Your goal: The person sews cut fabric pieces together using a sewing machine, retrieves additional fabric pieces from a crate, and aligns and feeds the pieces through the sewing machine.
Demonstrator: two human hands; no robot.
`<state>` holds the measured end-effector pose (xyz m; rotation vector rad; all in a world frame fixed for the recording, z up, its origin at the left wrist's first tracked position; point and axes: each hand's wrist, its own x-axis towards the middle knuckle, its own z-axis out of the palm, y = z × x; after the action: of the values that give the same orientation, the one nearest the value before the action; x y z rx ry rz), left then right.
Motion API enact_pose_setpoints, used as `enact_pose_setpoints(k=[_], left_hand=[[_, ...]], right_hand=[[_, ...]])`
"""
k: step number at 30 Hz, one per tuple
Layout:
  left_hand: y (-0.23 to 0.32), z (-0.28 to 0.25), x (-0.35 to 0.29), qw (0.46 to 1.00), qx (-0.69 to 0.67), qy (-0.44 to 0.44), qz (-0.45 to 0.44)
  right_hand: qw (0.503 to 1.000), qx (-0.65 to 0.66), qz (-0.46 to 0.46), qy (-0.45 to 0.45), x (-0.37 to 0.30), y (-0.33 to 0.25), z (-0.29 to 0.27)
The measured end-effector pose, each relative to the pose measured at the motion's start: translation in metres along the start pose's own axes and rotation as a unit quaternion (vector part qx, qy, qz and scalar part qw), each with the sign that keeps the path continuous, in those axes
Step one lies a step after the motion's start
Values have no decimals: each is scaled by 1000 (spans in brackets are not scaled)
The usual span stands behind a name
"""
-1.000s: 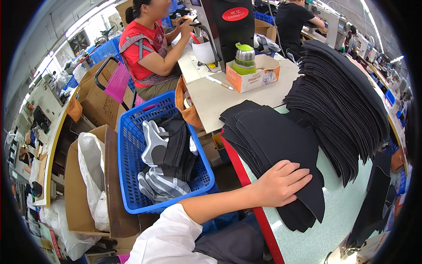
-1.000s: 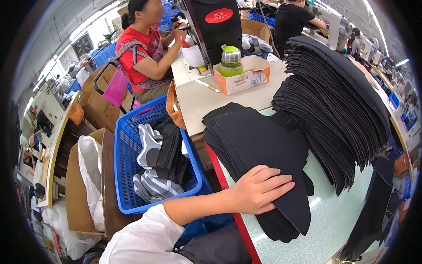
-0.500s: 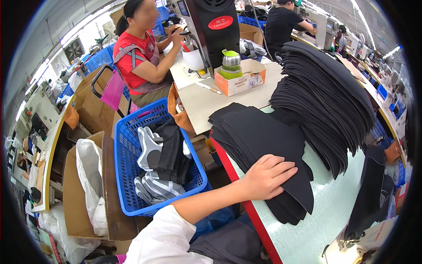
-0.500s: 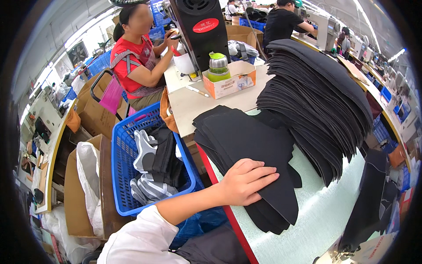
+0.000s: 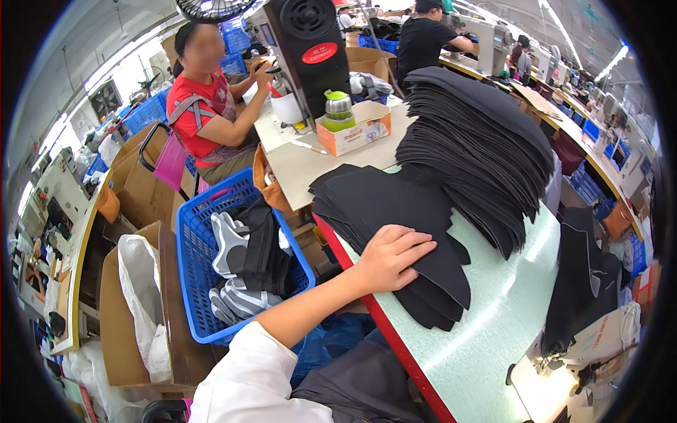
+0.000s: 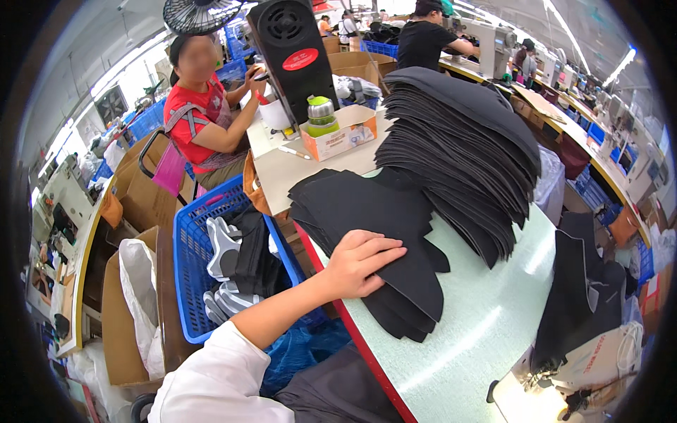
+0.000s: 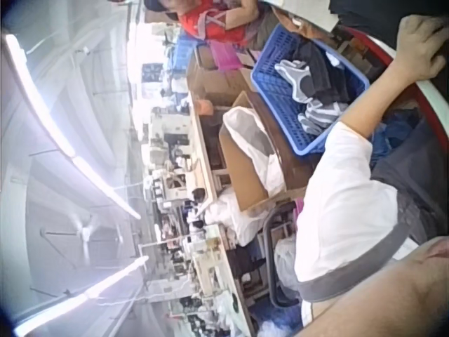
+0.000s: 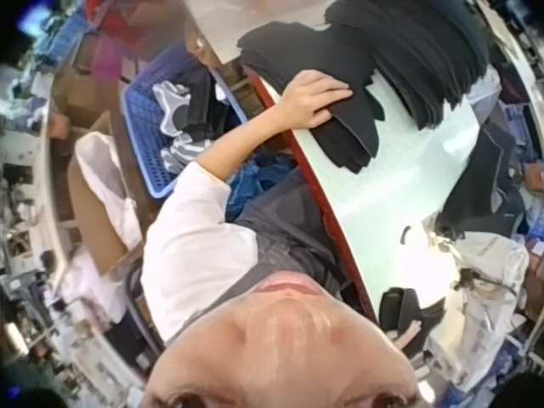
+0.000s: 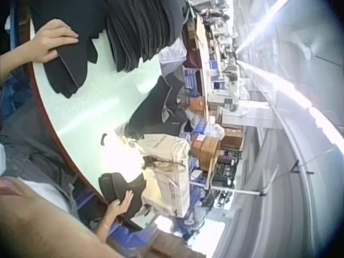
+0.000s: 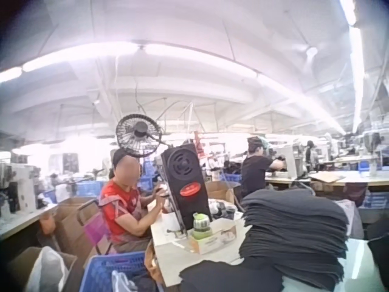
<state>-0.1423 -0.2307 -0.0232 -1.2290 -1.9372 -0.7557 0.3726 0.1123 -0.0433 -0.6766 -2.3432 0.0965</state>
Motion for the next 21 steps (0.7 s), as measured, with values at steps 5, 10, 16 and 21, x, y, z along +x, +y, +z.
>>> enact_pose_setpoints(k=[5, 10, 16, 21], left_hand=[[-2, -1, 5, 1000, 5, -5, -3], [6, -9, 13, 1000, 19, -5, 0], [10, -11, -2, 1000, 11, -26, -12], [8, -16, 8, 999, 14, -41, -1]], right_hand=[[996, 19, -9, -84, 20, -22, -11], [996, 9, 43, -75, 15, -31, -16], [995, 6, -13, -100, 5, -3, -17], [994, -11, 50, -98, 11, -29, -22]])
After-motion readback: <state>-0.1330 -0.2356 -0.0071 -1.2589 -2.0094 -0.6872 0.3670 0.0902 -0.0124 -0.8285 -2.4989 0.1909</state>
